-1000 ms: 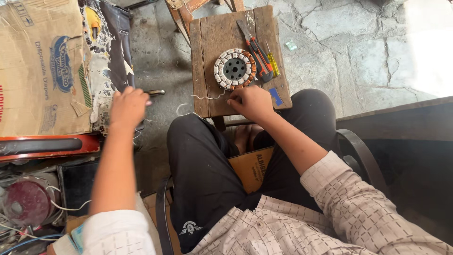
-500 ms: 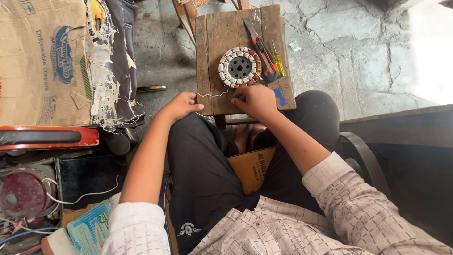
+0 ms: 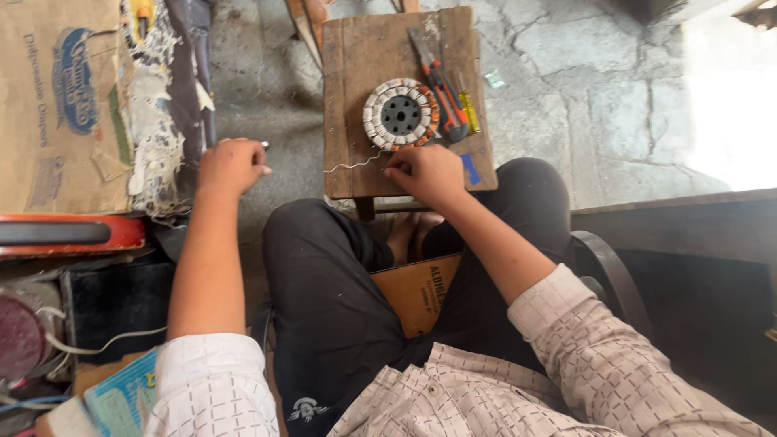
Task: The person uses a screwdriver to manipulate white wires on a circular electrical component, likely a motor stator. They repeatedly insert the tool into slots, pull and adjust the wires, and reposition the component on a wooden workbench.
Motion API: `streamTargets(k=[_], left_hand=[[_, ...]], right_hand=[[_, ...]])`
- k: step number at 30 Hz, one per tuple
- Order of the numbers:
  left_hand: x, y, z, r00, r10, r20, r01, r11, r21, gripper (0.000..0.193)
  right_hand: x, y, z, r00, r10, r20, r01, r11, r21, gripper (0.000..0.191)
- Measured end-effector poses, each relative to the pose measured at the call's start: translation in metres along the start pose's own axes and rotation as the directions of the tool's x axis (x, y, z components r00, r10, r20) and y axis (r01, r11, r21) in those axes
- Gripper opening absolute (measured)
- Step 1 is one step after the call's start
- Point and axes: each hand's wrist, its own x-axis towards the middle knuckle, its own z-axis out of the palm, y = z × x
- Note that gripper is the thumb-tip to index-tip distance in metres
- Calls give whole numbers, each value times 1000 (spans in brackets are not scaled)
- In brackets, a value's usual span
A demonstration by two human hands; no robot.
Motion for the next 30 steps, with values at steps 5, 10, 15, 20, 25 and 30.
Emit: streamTargets(k=[5,10,15,20,25,30], left_hand=[[5,8,69,928,261,266,9,696,-718,61],[15,11,85,809,406,425,241,430,-870,49],[15,17,61,761,351,545,274,588,-761,37],[18,14,71,813,396,428,144,575,-805,26],[10,-11,71,636,-541,-551,50,741,-670,5],[5,-3,36,595,-410,-691,-344,647,-680,17]], right_hand=[[2,-1,2,999,40,34,-38,998,-42,18],[-3,0,1,999,-21,-44,21,1000,-6,19],[1,-1,2,1000,9,-10,-9,1000,-12,19],[0,1,0,1000,22,16,-22,1000,16,18],[0,-1,0,1000,8,3,-8,1000,-4,19],[-1,-1,-1,1000,-5,-9,5,1000,30,18]])
